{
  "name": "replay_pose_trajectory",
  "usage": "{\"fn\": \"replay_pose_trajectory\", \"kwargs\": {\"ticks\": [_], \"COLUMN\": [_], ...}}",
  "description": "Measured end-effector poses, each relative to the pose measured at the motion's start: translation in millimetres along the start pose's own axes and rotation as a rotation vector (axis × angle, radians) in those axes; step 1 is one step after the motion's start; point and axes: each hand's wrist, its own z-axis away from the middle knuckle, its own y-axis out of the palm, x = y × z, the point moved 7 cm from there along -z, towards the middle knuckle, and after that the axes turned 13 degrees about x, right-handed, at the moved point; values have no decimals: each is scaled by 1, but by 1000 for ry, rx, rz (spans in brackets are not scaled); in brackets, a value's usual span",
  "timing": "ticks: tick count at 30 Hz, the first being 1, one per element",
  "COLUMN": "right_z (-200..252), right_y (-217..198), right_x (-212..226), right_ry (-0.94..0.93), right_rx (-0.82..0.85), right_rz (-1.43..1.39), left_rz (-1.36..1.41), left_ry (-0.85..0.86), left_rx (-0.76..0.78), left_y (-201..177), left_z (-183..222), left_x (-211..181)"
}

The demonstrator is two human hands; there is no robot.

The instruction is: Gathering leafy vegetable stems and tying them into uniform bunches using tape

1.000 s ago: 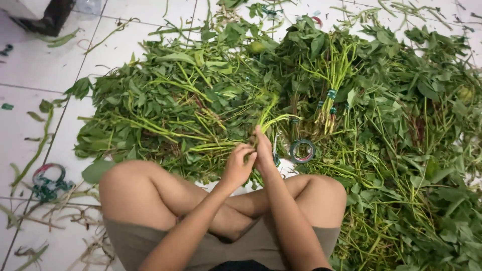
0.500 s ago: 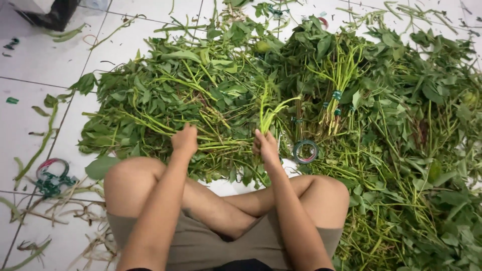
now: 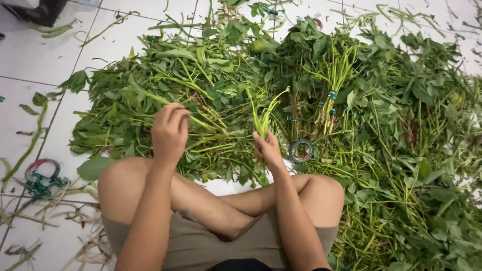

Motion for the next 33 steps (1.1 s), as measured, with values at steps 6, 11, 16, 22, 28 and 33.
{"fn": "replay_pose_trajectory", "kwargs": {"ticks": [6, 11, 16, 22, 28, 33], "right_z": [1, -15, -9, 1, -1, -1], "right_y": [-5, -5, 22, 19, -8, -36], "right_x": [0, -63, -43, -7, 17, -20], "right_ry": [-34, -36, -113, -84, -188, -15], "right_rx": [-58, 92, 114, 42, -19, -254], "right_rz": [-87, -24, 0, -70, -374, -347], "left_rz": [126, 216, 192, 688, 70, -141], "left_ry": [361, 351, 318, 16, -341, -319], "left_rx": [290, 497, 417, 461, 753, 855], "left_y": [108, 136, 136, 141, 189, 207], "left_z": [14, 22, 23, 15, 43, 46], "left_x": [-46, -82, -78, -40, 20, 23]}}
